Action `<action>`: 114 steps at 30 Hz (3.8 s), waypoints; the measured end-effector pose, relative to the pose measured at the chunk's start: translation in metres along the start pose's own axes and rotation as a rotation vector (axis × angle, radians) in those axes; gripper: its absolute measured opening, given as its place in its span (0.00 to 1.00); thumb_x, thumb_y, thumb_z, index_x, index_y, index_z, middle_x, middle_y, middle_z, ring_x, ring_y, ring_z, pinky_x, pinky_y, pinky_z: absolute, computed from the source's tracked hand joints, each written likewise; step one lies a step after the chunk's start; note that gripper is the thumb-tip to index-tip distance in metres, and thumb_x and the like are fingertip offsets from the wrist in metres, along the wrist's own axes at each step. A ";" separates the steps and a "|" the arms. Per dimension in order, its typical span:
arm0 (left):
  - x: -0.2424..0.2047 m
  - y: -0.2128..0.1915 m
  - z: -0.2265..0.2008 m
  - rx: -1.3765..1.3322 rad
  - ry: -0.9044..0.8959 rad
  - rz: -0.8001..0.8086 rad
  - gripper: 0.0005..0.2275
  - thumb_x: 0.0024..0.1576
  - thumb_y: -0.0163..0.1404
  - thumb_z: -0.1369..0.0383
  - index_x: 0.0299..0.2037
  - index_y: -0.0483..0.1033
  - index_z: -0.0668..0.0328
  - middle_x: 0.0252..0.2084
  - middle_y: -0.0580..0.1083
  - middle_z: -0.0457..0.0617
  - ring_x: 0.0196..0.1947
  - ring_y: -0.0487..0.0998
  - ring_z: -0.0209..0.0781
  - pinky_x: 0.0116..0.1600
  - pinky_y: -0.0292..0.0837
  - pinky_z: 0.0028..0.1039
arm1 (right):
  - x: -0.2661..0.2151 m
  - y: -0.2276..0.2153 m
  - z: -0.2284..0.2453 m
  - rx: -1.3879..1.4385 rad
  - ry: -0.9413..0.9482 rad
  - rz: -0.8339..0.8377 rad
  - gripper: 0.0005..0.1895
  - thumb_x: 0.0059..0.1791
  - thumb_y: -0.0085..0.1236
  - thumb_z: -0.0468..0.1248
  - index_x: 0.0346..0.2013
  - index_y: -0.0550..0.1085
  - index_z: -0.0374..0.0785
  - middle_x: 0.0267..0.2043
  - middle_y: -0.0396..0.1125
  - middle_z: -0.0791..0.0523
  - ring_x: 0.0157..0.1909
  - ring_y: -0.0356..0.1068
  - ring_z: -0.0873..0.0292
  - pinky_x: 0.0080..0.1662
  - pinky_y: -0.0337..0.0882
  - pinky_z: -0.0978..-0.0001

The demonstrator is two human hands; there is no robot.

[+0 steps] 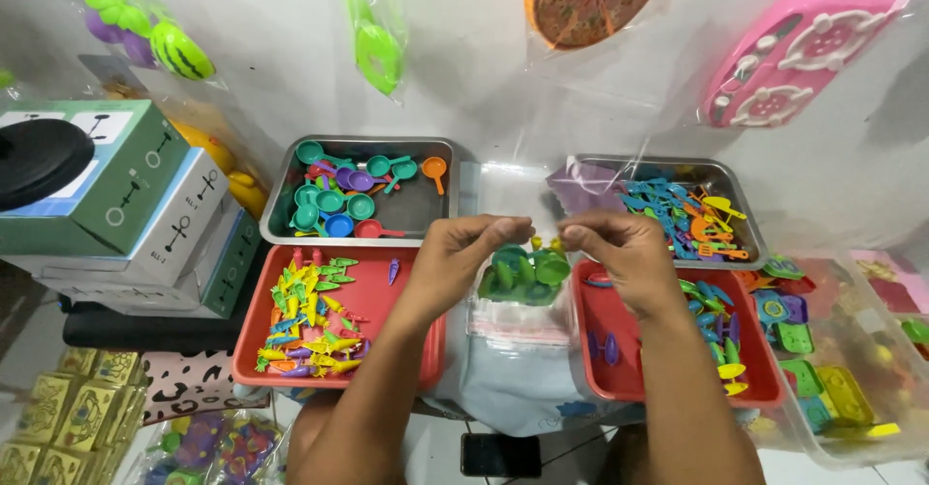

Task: Sorting and bagging small plastic toy components from trays into individual plastic bags.

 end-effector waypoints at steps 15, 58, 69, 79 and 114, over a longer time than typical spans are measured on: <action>0.002 -0.019 0.030 -0.195 -0.105 -0.282 0.08 0.59 0.57 0.71 0.44 0.84 0.68 0.36 0.82 0.56 0.41 0.81 0.39 0.50 0.83 0.37 | -0.003 -0.005 0.006 0.077 0.060 -0.065 0.08 0.48 0.64 0.29 0.42 0.82 0.33 0.29 0.74 0.55 0.34 0.68 0.69 0.38 0.69 0.80; -0.009 -0.010 -0.036 0.276 0.322 -0.311 0.03 0.59 0.58 0.71 0.39 0.82 0.61 0.32 0.82 0.53 0.35 0.84 0.40 0.42 0.82 0.31 | 0.000 -0.001 0.004 0.045 0.011 -0.006 0.15 0.52 0.59 0.32 0.54 0.76 0.34 0.46 0.75 0.53 0.47 0.73 0.65 0.51 0.73 0.73; -0.023 -0.042 -0.038 0.045 0.348 -0.602 0.05 0.64 0.52 0.69 0.42 0.75 0.63 0.30 0.79 0.50 0.32 0.79 0.33 0.40 0.80 0.28 | -0.017 0.053 -0.010 0.090 0.091 0.348 0.42 0.33 0.78 0.25 0.61 0.72 0.34 0.40 0.78 0.51 0.43 0.78 0.59 0.52 0.77 0.62; -0.028 -0.047 -0.038 -0.089 0.321 -0.686 0.06 0.65 0.51 0.66 0.45 0.71 0.60 0.31 0.69 0.40 0.34 0.69 0.27 0.44 0.69 0.23 | -0.019 0.063 0.010 -0.039 0.096 0.292 0.27 0.40 0.71 0.25 0.54 0.79 0.35 0.39 0.79 0.52 0.43 0.78 0.58 0.52 0.77 0.59; -0.013 0.028 0.023 -0.721 -0.049 0.064 0.33 0.53 0.61 0.66 0.68 0.60 0.67 0.51 0.72 0.55 0.49 0.76 0.43 0.51 0.79 0.34 | -0.014 0.032 0.000 0.312 0.094 0.197 0.42 0.39 0.68 0.23 0.66 0.64 0.38 0.48 0.75 0.52 0.47 0.78 0.53 0.46 0.82 0.57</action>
Point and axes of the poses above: each hand's wrist, its own x-axis towards the middle knuckle, its own y-axis out of the palm, z = x × y, the point moved 10 cm from there along x, towards the middle knuckle
